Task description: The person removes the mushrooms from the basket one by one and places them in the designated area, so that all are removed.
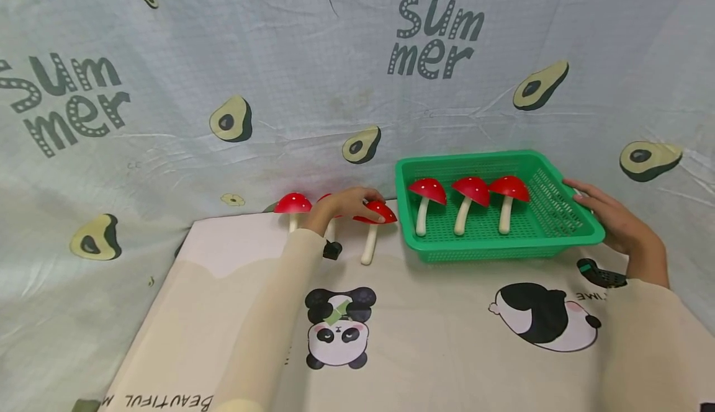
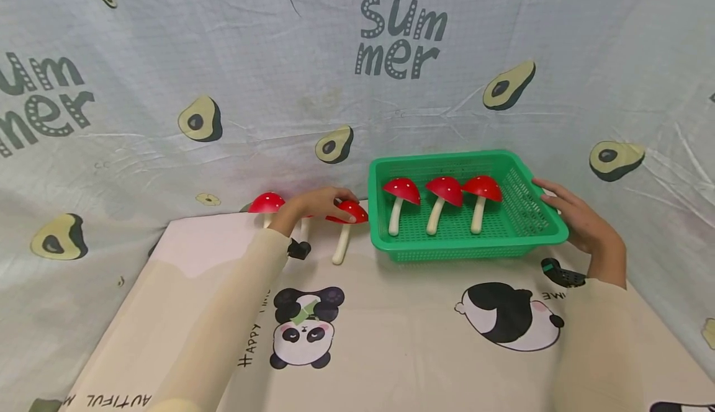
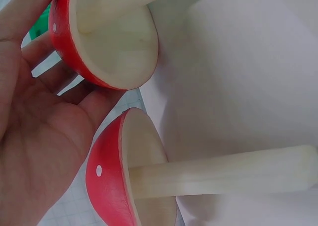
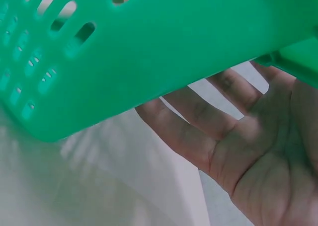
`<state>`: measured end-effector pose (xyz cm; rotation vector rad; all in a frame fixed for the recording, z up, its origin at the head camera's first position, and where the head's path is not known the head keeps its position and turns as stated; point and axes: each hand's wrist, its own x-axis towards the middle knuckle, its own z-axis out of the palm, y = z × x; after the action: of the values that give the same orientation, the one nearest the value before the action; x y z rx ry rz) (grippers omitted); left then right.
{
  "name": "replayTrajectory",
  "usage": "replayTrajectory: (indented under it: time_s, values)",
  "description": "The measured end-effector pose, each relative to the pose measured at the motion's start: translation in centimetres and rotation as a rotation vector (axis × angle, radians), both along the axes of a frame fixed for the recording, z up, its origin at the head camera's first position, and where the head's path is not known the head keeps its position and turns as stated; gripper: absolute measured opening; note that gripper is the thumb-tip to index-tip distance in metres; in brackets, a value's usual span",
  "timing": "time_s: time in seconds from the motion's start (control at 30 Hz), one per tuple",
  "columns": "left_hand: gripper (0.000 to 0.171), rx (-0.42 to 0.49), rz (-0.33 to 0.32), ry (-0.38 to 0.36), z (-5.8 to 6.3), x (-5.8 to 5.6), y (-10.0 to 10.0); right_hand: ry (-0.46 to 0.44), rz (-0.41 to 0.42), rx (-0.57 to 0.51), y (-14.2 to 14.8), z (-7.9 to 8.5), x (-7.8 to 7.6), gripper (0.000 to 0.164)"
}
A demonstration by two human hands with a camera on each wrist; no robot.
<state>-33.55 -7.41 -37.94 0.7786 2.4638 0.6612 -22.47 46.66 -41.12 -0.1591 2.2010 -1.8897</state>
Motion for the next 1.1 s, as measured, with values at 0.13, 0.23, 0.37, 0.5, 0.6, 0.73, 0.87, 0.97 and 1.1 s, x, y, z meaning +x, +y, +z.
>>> replayTrajectory:
  time_s: [0.13, 0.23, 0.37, 0.5, 0.6, 0.73, 0.87, 0.97, 1.1]
  values:
    - [0.053, 0.003, 0.008, -0.005, -0.3, -0.1, -0.2, 0.014, 0.005, 0.081, 0.0, 0.0, -0.2, 0.055]
    - [0.053, 0.001, 0.006, 0.001, -0.4, -0.2, -0.2, 0.029, 0.007, 0.197, 0.1, 0.1, -0.3, 0.055]
    - [0.055, 0.001, 0.004, -0.002, -0.4, -0.2, -0.1, 0.024, 0.020, 0.306, 0.0, 0.7, -0.3, 0.056]
    - [0.056, -0.002, 0.002, -0.001, -0.5, -0.1, -0.1, 0.004, 0.026, 0.377, -0.4, 1.4, -0.3, 0.058]
    - [0.056, -0.003, 0.000, 0.004, -0.6, -0.2, -0.1, -0.012, 0.027, 0.390, -0.7, 1.6, -0.4, 0.059]
    - [0.055, -0.002, 0.004, 0.010, -0.7, -0.2, -0.2, -0.024, 0.019, 0.348, -0.7, 1.5, -0.4, 0.058]
    - [0.055, 0.000, 0.005, 0.013, -0.9, -0.2, -0.2, -0.005, 0.014, 0.302, -0.3, 1.0, -0.3, 0.056]
    - [0.055, 0.002, 0.000, 0.014, -0.8, -0.2, -0.2, 0.008, 0.021, 0.261, 0.0, 0.6, -0.2, 0.055]
    - [0.055, 0.004, -0.018, 0.001, -0.5, -0.3, -0.3, -0.001, 0.028, 0.198, 0.1, 0.1, -0.3, 0.055]
